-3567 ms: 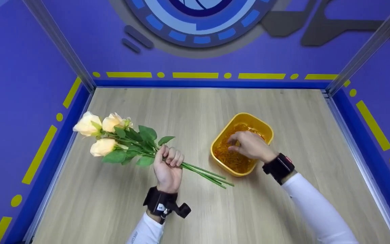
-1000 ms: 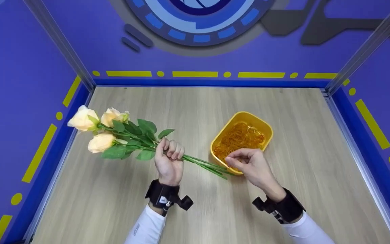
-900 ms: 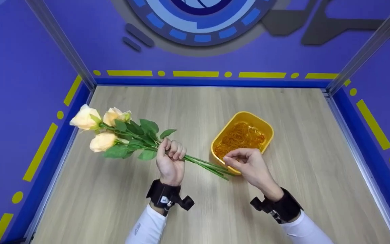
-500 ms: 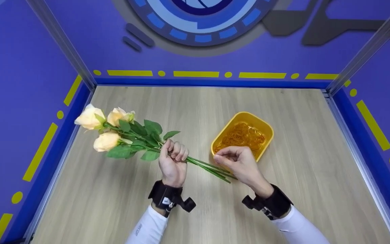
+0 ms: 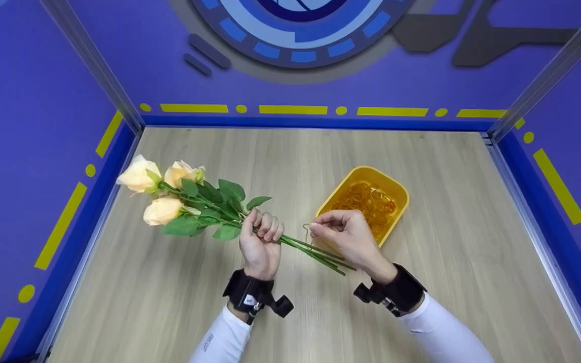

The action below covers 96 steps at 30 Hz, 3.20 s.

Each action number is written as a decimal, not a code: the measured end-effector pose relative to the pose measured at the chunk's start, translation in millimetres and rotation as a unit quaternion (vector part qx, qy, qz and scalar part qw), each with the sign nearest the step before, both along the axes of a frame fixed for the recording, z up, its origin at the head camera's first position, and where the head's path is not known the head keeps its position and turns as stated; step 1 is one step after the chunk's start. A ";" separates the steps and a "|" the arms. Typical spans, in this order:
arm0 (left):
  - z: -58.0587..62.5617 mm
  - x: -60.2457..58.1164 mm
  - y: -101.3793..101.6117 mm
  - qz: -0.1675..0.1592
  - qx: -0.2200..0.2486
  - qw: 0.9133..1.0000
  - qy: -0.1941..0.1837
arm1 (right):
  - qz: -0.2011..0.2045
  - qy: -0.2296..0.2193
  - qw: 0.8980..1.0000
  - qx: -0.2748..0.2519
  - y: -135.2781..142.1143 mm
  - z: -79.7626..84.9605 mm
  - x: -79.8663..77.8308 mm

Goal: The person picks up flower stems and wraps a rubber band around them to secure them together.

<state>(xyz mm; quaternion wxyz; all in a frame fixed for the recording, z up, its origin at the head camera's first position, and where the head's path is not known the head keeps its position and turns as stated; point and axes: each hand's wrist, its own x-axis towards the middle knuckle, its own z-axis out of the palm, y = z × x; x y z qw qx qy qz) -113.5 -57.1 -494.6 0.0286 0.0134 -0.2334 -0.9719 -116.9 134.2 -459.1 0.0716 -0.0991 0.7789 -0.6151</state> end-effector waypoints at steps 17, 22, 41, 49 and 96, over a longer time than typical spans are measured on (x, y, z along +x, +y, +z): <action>-3.0 2.9 7.6 -0.009 -0.014 1.000 -0.021 | 0.026 0.000 0.999 -0.021 -5.1 15.2 -20.3; -3.7 3.5 9.2 -0.012 -0.023 0.999 -0.025 | 0.034 0.002 0.999 -0.020 -7.3 14.5 -23.1; 0.9 8.5 7.0 -0.038 -0.046 0.998 -0.027 | -0.016 0.007 1.000 0.003 23.9 23.0 -43.4; 20.9 12.4 8.6 -0.042 -0.029 0.999 0.014 | -0.037 0.026 0.998 -0.033 37.3 -4.2 -56.0; 24.9 -11.1 14.9 0.010 -0.099 0.995 0.017 | 0.020 0.120 0.992 -0.029 -25.6 -93.0 59.4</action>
